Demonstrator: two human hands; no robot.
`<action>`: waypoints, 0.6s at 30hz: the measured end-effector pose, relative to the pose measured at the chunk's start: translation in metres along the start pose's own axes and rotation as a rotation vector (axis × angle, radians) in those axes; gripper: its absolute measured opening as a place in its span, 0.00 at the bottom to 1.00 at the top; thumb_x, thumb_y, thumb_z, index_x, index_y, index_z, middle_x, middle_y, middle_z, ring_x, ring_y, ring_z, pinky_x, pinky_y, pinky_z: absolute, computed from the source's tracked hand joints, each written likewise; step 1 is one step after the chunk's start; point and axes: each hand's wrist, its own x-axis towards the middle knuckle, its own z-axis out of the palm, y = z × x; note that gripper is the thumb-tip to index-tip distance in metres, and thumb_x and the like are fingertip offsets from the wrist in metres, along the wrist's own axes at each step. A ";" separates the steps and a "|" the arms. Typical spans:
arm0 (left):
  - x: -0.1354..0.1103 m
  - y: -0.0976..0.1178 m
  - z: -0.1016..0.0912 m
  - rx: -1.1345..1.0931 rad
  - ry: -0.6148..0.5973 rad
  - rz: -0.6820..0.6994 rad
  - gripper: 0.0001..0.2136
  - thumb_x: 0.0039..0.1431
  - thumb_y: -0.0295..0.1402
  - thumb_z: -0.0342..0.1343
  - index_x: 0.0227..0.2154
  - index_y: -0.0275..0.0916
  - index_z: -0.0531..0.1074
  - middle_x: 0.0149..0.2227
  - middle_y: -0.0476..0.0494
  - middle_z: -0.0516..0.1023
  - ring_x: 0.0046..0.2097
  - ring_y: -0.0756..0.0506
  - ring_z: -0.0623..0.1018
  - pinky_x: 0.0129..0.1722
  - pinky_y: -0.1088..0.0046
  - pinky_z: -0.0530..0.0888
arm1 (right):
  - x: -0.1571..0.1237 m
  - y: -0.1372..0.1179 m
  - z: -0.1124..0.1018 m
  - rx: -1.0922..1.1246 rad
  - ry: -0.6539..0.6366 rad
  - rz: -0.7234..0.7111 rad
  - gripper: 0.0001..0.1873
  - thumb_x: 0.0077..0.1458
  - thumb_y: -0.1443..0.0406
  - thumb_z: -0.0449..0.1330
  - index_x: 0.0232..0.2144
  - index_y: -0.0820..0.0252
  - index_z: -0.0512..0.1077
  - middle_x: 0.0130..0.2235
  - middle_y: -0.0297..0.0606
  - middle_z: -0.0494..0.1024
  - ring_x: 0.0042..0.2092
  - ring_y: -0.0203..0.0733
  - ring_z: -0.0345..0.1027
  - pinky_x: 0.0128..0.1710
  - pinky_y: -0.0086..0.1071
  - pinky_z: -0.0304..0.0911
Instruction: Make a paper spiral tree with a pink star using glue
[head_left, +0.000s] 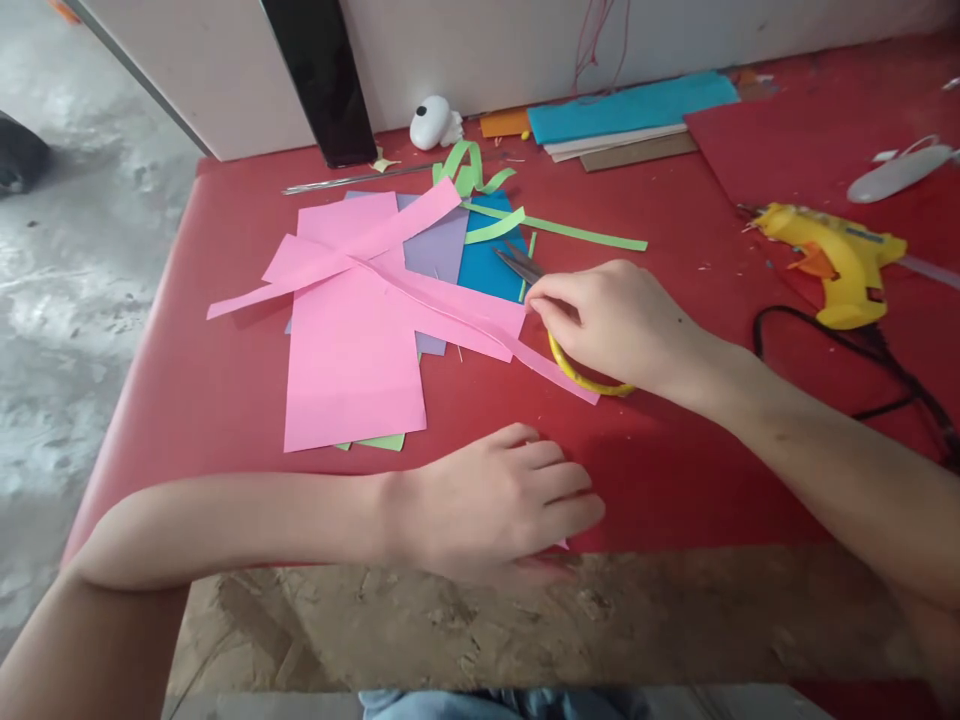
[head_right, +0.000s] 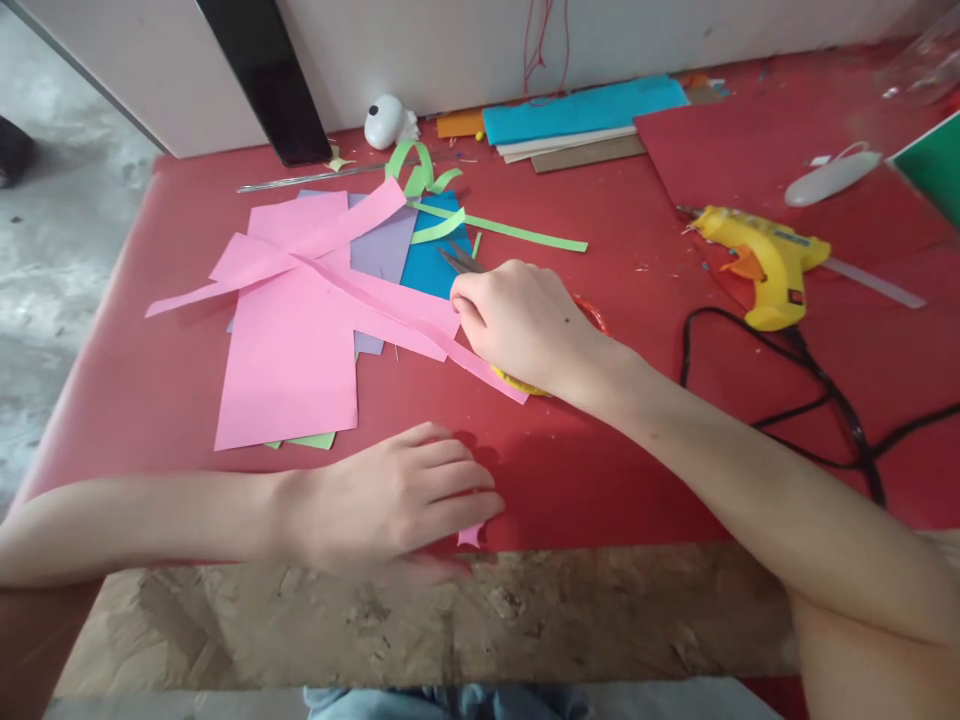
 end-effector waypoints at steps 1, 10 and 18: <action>-0.002 0.000 0.004 -0.006 -0.031 -0.025 0.18 0.59 0.42 0.58 0.43 0.30 0.73 0.38 0.43 0.80 0.38 0.43 0.76 0.37 0.66 0.68 | 0.000 -0.001 -0.001 -0.005 -0.010 0.002 0.16 0.61 0.66 0.48 0.35 0.62 0.76 0.29 0.43 0.77 0.29 0.41 0.65 0.28 0.34 0.46; -0.014 -0.006 0.001 -0.007 0.051 -0.186 0.06 0.63 0.26 0.51 0.39 0.35 0.72 0.39 0.44 0.80 0.40 0.47 0.77 0.42 0.69 0.69 | -0.003 -0.001 -0.017 0.114 0.078 -0.014 0.13 0.58 0.68 0.51 0.32 0.61 0.77 0.25 0.38 0.73 0.25 0.35 0.57 0.27 0.32 0.49; -0.005 0.009 0.017 -0.006 -0.064 -0.226 0.19 0.62 0.44 0.54 0.47 0.34 0.72 0.46 0.40 0.80 0.42 0.43 0.79 0.40 0.66 0.74 | -0.029 -0.014 -0.053 0.486 -0.086 -0.254 0.12 0.57 0.68 0.54 0.24 0.61 0.73 0.18 0.29 0.62 0.21 0.28 0.49 0.23 0.29 0.45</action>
